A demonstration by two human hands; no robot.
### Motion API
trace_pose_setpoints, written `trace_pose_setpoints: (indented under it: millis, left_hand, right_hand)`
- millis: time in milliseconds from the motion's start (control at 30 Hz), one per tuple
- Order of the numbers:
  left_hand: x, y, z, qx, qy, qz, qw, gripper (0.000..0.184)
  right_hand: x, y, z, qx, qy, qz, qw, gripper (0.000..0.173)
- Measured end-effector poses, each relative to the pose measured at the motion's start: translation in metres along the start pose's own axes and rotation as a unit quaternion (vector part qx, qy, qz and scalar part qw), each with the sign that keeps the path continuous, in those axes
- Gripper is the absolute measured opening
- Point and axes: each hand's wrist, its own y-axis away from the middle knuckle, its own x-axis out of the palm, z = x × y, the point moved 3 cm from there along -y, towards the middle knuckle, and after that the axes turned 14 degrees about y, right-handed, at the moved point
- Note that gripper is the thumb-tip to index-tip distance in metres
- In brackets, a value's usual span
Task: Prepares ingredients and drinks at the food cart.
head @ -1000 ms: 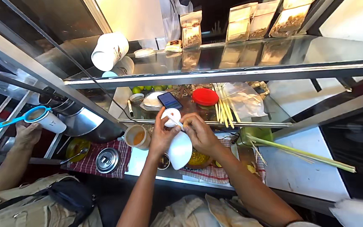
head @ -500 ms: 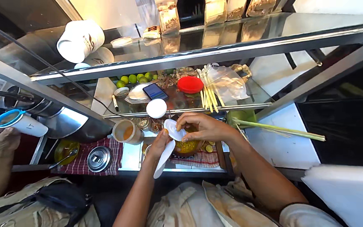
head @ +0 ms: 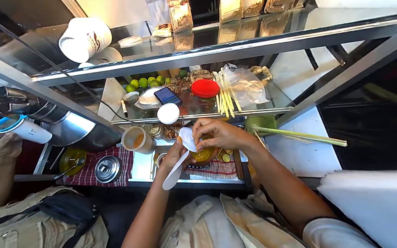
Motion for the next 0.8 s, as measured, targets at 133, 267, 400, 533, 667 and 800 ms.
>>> trace_pose_setpoints:
  millis: [133, 267, 400, 533, 667, 800]
  left_hand:
    - [-0.004, 0.001, -0.001, 0.015, 0.003, 0.007, 1.000, 0.049]
    - [-0.001, 0.003, -0.001, 0.030, 0.005, -0.004, 1.000, 0.047]
    - [0.003, 0.003, 0.000, 0.055, -0.023, -0.040, 0.997, 0.047]
    - [0.011, -0.001, -0.001, 0.123, -0.317, -0.119, 0.933, 0.060]
    - [0.022, -0.003, 0.005, 0.216, -0.410, -0.079, 0.882, 0.036]
    - [0.027, -0.002, 0.005, 0.236, -0.447, -0.081, 0.859, 0.021]
  right_hand:
    - [0.004, 0.006, 0.012, -0.038, 0.073, -0.038, 0.996, 0.009]
    - [0.008, 0.012, 0.025, -0.054, 0.163, -0.065, 0.983, 0.012]
    - [0.014, 0.019, 0.038, -0.059, 0.295, -0.071, 0.951, 0.017]
    - [0.014, 0.024, 0.039, -0.031, 0.372, -0.112, 0.921, 0.020]
    - [0.012, 0.026, 0.033, -0.001, 0.417, -0.139, 0.898, 0.019]
    - [0.017, 0.026, 0.032, 0.000, 0.414, -0.134, 0.900, 0.015]
